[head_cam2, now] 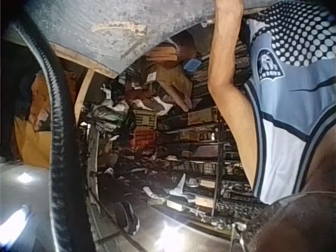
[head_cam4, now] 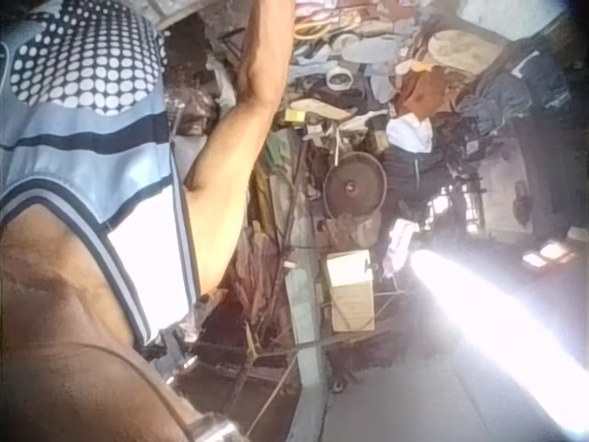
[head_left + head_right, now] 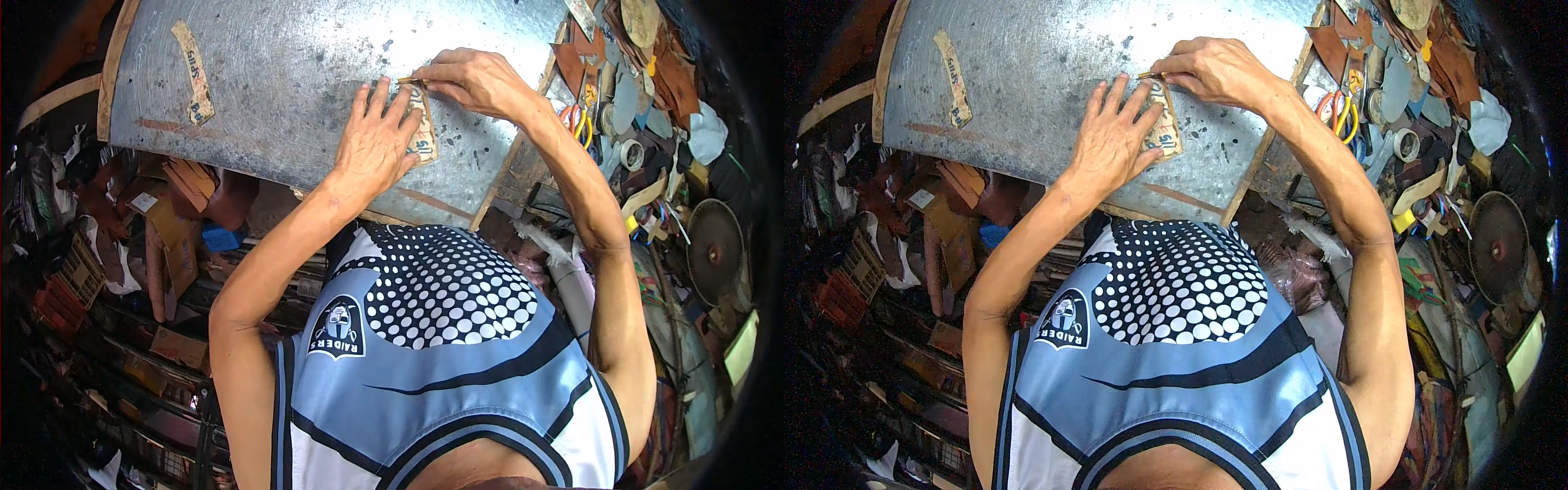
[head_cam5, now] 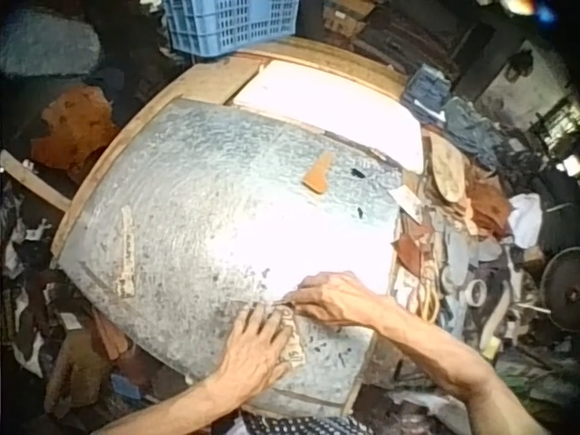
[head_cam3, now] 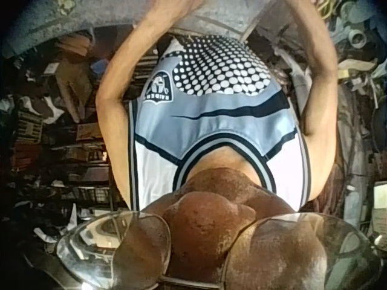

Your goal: The worker is trimming excess material from leather shoe components and applying adhesive to prepare them for assembly.

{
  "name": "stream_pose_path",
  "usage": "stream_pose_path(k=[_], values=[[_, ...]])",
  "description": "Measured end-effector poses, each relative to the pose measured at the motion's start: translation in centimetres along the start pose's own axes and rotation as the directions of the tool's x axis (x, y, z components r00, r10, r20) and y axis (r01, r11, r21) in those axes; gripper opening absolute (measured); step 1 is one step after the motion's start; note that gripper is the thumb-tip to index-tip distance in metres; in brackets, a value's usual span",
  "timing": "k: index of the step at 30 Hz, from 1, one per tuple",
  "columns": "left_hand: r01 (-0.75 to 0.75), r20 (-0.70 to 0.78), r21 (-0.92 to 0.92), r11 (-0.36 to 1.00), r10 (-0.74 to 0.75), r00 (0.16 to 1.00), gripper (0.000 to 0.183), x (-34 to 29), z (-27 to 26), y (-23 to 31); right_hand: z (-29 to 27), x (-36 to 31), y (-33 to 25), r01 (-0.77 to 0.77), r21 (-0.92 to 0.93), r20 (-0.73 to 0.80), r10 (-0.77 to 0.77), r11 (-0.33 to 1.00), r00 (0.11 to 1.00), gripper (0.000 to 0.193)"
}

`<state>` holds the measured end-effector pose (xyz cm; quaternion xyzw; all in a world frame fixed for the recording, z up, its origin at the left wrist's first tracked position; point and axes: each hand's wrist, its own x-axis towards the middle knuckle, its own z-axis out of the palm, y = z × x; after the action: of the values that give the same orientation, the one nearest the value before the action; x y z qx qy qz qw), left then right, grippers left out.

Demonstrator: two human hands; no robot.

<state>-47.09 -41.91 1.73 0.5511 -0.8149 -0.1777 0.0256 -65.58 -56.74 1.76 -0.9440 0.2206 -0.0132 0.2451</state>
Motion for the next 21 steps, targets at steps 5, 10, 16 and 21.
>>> stream_pose_path(k=[5,10,16,21], values=[[-0.006,0.0,0.006,1.0,0.006,1.0,0.06,0.0,0.0,-0.1,0.1,0.0,0.0,0.009,-0.022,-0.003,-0.009,1.0,1.0,0.025],[-0.01,0.006,-0.014,1.0,0.01,1.0,0.06,0.1,-0.3,-0.3,0.2,-0.1,-0.5,-0.037,-0.042,-0.004,0.037,0.998,0.999,0.026],[-0.039,0.029,-0.011,0.999,0.039,0.999,0.058,0.5,-0.8,-0.4,0.0,-0.2,-0.6,-0.072,-0.043,-0.001,0.072,0.996,0.997,0.026],[-0.114,0.052,-0.025,0.993,0.115,0.992,0.054,1.2,-0.8,-0.8,0.0,-0.7,-0.2,-0.086,-0.021,0.012,0.086,0.996,0.996,0.025]])
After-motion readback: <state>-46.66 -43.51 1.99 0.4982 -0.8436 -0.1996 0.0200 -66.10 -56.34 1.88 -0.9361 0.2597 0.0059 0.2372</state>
